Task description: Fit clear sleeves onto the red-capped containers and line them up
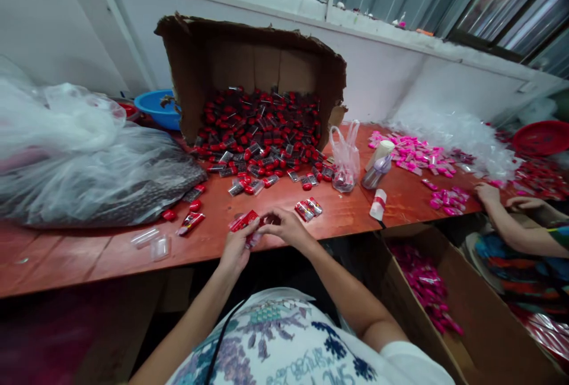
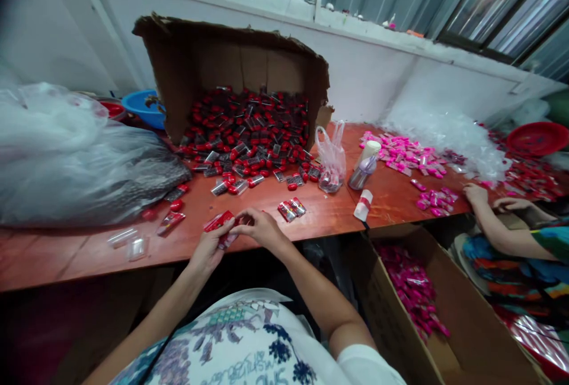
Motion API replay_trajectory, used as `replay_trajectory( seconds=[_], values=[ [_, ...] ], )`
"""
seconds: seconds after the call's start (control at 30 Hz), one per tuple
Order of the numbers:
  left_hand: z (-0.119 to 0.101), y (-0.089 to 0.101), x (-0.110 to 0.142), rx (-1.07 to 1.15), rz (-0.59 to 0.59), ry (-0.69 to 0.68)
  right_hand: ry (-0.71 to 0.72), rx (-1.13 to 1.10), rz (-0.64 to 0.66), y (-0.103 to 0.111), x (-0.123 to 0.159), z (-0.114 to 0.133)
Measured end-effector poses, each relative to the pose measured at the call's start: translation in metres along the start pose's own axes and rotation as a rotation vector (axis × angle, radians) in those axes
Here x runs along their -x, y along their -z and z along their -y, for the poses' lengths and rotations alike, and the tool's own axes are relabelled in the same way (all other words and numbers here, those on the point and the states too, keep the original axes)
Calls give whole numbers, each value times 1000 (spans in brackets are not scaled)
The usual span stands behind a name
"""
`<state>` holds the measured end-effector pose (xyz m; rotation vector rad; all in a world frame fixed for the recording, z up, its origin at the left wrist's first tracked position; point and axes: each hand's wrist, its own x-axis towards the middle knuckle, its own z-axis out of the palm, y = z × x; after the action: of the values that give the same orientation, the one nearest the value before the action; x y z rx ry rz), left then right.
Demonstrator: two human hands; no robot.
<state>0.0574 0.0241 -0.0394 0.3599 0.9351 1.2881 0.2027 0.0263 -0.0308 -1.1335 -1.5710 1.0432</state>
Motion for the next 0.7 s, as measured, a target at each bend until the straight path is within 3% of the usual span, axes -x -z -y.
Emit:
replay_trajectory(
  seconds=[0.17,0.33,0.43,0.53,0.63,0.7],
  values=[
    [0,6,5,-32,40,-31,-47,-119,-86,-25,13,-8],
    [4,11,5,-72,65,-27,-14,67,-46,-20,17,-17],
    [6,9,-2,-60,49,7,40,198,47,-10,10,-22],
    [6,6,-12,-1,0,127,69,370,58,18,-8,-34],
    [0,5,-23,122,-77,244,35,611,-142,66,-36,-52],
    [-6,6,-28,207,-116,308,11,672,-195,100,-55,-67]
  ],
)
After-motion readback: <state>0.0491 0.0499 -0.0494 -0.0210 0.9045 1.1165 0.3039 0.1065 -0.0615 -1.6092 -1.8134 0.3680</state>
